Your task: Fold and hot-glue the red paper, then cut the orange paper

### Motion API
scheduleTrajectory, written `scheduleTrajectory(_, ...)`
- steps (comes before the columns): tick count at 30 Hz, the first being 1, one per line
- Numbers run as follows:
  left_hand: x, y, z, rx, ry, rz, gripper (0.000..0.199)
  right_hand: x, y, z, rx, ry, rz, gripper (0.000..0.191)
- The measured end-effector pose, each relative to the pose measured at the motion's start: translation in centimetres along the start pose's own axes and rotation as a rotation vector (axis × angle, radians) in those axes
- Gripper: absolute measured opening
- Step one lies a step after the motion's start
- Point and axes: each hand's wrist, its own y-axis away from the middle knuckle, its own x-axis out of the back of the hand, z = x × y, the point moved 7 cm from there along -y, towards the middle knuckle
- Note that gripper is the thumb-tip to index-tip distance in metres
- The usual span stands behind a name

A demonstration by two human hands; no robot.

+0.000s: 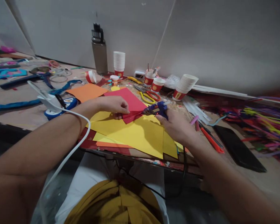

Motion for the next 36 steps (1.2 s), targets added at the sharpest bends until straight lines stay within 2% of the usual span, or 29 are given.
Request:
scheduleTrajectory(7,0.0,0.1,0.1,0.004,-0.008,0.002,0.024,0.5,0.3,-0.1,0.002,0.072,0.003,0.029)
scheduleTrajectory(14,0.0,0.0,-0.2,0.018,-0.014,0.019,0.025,-0.5,1.3,-1.6,0.017,0.028,-0.054,0.028)
scheduleTrajectory(20,0.0,0.0,-0.1,0.011,0.035,0.029,0.021,0.2,0.6,-0.3,-0.041,0.117,0.011,0.029)
scheduleTrajectory(26,0.0,0.1,0.2,0.011,0.006,0.019,0.02,-0.3,1.0,-1.4,-0.003,0.06,-0.067,0.03)
scheduleTrajectory(32,0.0,0.4,0.3,0.029,0.041,0.028,0.015,0.0,0.6,-1.5,-0.003,0.091,0.006,0.028)
scheduleTrajectory(36,-0.1,0.3,0.2,0.023,0.048,0.002,0.014,-0.5,0.9,-2.1,0.028,0.035,-0.041,0.029)
